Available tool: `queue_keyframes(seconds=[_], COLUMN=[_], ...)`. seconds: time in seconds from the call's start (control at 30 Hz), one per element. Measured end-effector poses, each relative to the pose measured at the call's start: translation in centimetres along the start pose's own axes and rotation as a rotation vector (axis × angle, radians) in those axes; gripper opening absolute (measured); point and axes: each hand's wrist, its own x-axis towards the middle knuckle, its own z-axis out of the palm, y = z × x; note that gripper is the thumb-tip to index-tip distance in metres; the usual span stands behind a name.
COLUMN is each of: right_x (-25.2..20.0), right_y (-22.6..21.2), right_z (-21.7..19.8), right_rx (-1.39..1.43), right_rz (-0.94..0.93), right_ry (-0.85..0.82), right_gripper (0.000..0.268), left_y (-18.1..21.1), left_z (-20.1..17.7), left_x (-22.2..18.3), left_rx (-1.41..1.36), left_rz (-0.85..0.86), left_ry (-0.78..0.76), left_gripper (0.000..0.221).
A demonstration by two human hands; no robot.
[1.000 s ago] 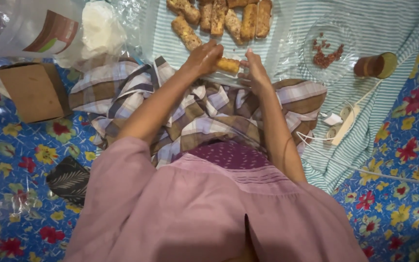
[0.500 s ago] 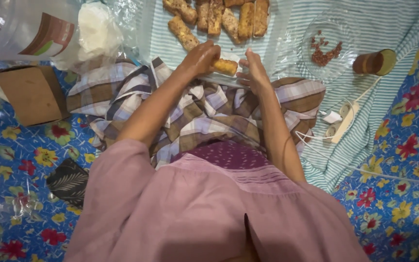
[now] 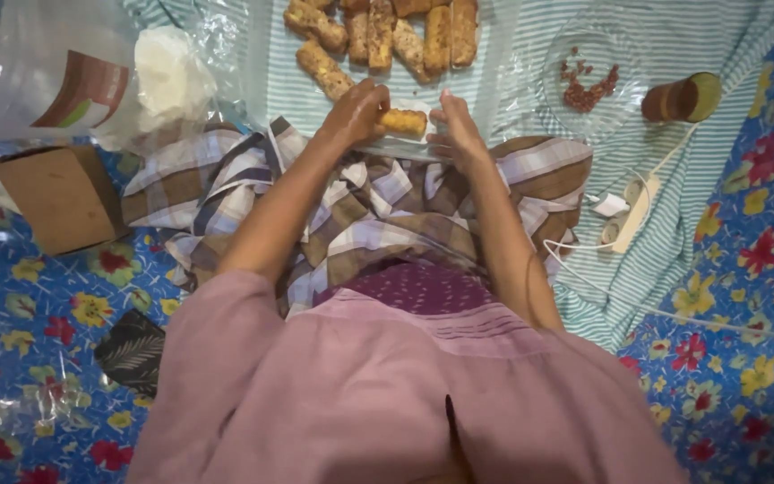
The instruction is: A person is manually wrapping individual food items in small sheets and placing them into clear plastic bags.
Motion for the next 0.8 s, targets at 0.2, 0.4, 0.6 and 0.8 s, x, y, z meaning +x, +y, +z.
queue_keyframes(seconds=[0.2,0.4,0.6,0.8], right_x=[2.9,2.1,0.3,6.5], right_y=[2.0,2.0,2.0,5.5], right_z=[-0.2,-3.8,-12.5,-18.3], right_rx=[0.069,0.109,-0.203,-0.864], right_rz=[-0.078,-0.294,-0.611,-0.357], right_ry=[0.016,0.257,0.621,0.64], right_gripper=[0.066,0.036,0.015,0.036], left_y=[-0.3,1.8,3.9,4.3], left_z=[0.1,-1.7,-3.8,-2.5], left_x=[-0.3,-1.5,-2.4,-3.2], left_rx=[0.04,0.219,0.11,0.11], left_rz=[0.004,0.098,0.074,-0.018], left_ry=[0.016,0.291,0.338,0.355], left_gripper=[0.038,0.034,0.023,0.027])
